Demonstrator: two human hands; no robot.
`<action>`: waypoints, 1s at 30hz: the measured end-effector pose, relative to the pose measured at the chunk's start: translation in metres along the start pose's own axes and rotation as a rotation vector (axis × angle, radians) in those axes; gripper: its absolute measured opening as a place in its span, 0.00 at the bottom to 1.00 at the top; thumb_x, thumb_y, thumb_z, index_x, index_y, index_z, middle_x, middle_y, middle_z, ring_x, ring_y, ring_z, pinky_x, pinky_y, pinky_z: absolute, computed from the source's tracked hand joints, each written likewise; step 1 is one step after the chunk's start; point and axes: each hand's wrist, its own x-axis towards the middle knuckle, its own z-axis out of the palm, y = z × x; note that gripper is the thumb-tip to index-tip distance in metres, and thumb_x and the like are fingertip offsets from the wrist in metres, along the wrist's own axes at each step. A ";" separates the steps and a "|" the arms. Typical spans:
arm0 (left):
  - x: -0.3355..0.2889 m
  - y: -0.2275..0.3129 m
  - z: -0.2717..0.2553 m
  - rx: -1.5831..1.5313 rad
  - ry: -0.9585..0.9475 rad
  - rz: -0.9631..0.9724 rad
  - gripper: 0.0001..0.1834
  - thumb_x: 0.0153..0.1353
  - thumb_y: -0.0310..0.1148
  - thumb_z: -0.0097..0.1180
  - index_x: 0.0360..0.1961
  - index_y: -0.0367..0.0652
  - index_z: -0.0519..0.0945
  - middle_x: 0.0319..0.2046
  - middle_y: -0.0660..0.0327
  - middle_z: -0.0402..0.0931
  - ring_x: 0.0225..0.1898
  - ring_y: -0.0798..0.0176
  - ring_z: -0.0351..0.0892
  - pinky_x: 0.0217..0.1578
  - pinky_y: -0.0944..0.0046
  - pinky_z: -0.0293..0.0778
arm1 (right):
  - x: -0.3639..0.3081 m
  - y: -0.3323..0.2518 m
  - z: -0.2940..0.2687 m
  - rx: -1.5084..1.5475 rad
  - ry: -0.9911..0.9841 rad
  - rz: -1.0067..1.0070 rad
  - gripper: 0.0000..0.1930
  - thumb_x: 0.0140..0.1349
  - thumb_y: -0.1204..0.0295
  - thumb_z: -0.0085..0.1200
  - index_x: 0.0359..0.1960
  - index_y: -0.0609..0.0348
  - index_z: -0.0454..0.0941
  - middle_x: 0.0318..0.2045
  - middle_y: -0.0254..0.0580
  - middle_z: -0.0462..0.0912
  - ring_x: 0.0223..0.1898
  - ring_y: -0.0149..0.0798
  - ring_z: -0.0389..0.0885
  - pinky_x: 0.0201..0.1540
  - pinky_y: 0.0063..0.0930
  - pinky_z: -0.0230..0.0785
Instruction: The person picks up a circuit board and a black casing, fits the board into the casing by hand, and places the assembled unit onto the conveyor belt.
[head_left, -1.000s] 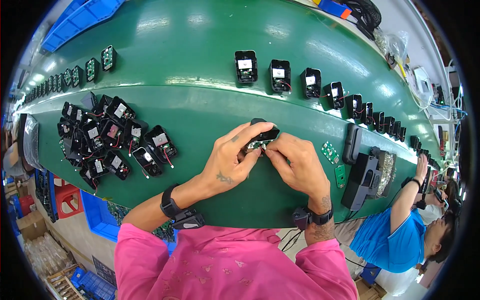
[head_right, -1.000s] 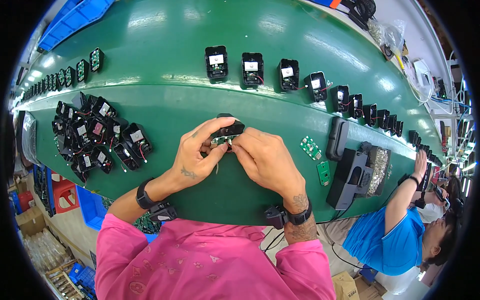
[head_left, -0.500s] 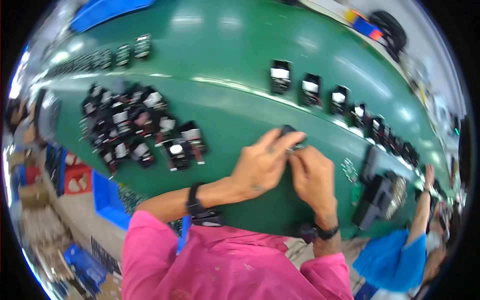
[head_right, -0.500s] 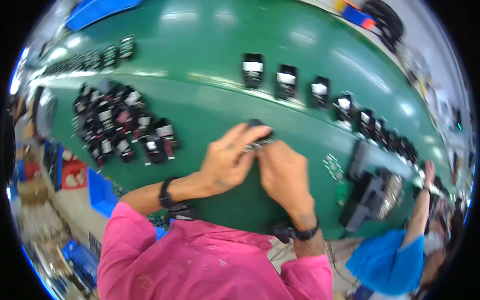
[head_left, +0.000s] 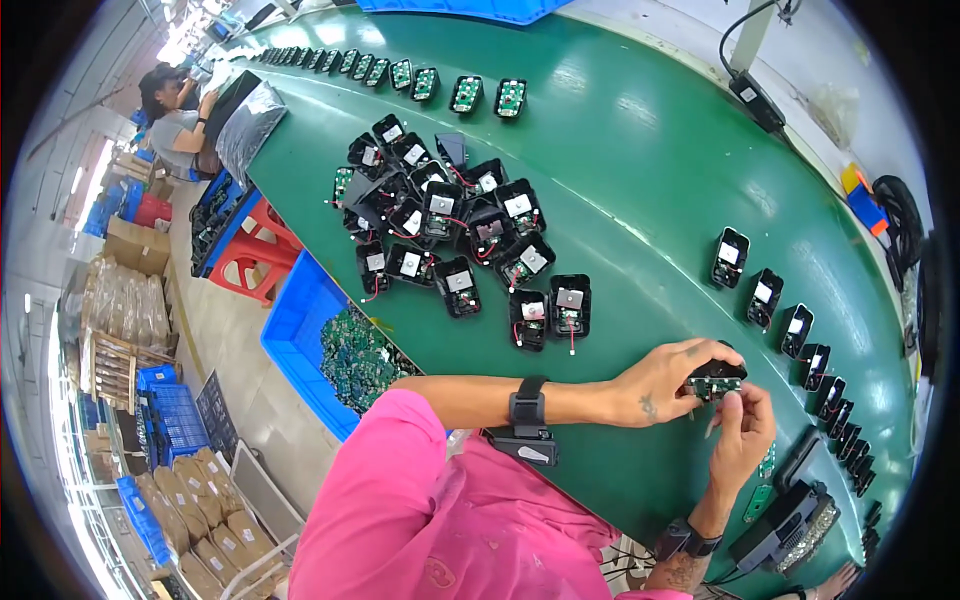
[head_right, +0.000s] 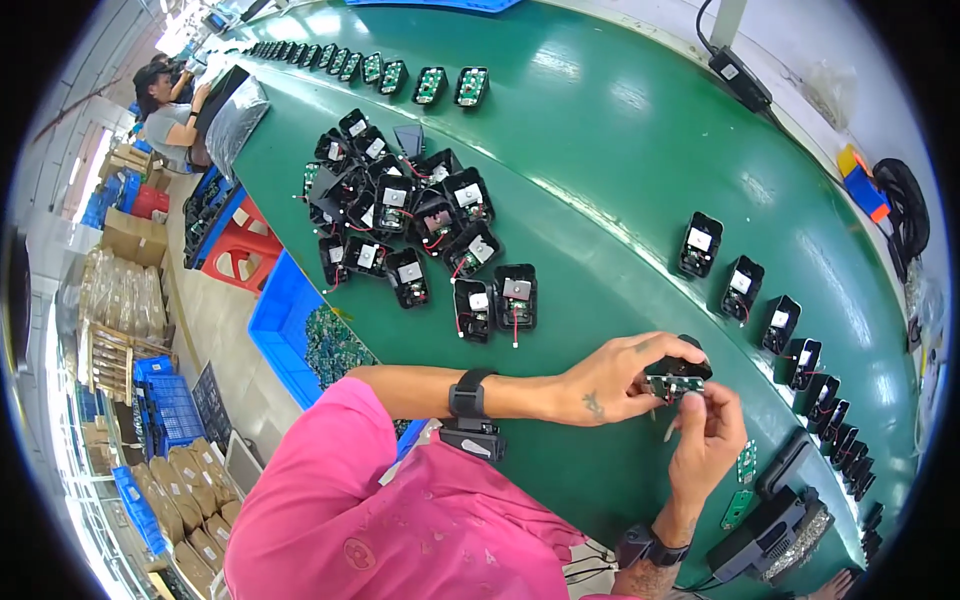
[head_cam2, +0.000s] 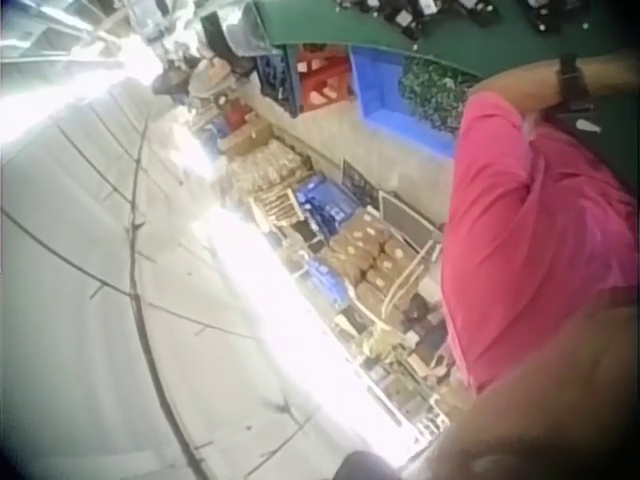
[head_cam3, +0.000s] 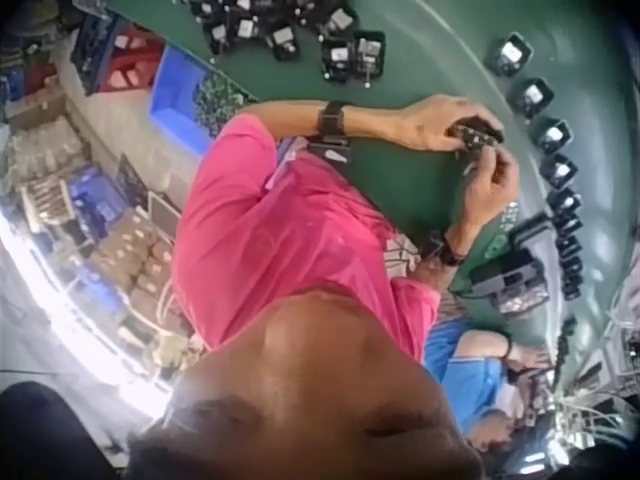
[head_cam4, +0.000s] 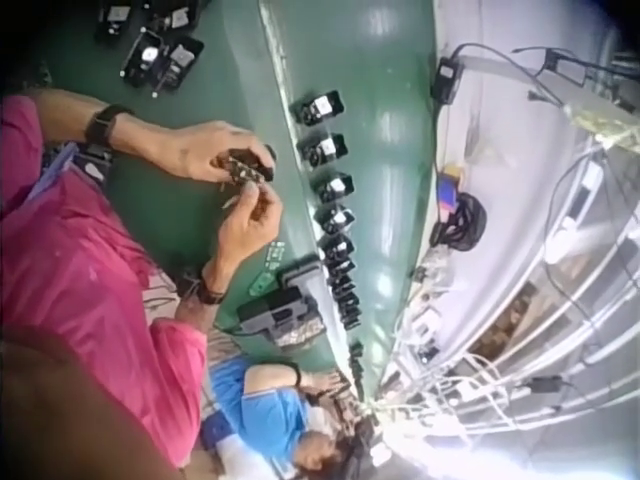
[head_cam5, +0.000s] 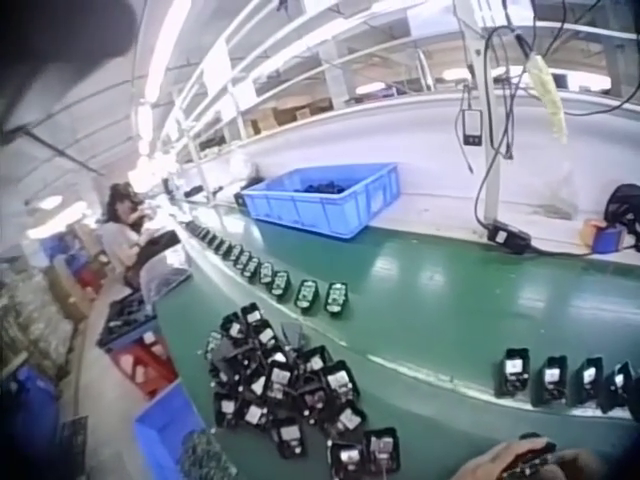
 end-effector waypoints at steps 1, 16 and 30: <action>0.001 -0.001 0.002 0.015 0.029 0.048 0.33 0.52 0.17 0.58 0.62 0.46 0.71 0.53 0.52 0.73 0.43 0.60 0.81 0.35 0.65 0.80 | -0.002 -0.003 0.002 0.039 -0.029 -0.016 0.07 0.70 0.73 0.54 0.36 0.65 0.74 0.28 0.33 0.78 0.26 0.22 0.73 0.26 0.16 0.65; 0.003 -0.010 0.008 -0.031 0.034 -0.016 0.30 0.54 0.13 0.59 0.58 0.43 0.72 0.62 0.52 0.64 0.38 0.73 0.81 0.26 0.78 0.72 | 0.003 -0.009 -0.005 -0.015 -0.072 0.081 0.18 0.64 0.71 0.63 0.16 0.58 0.71 0.14 0.24 0.71 0.17 0.18 0.64 0.18 0.18 0.54; 0.000 -0.006 0.012 0.045 0.174 -0.010 0.26 0.60 0.13 0.49 0.59 0.42 0.74 0.57 0.51 0.72 0.45 0.67 0.80 0.37 0.71 0.79 | 0.001 -0.019 0.000 -0.307 -0.135 -0.219 0.10 0.65 0.70 0.59 0.28 0.65 0.80 0.20 0.45 0.77 0.19 0.42 0.74 0.24 0.33 0.64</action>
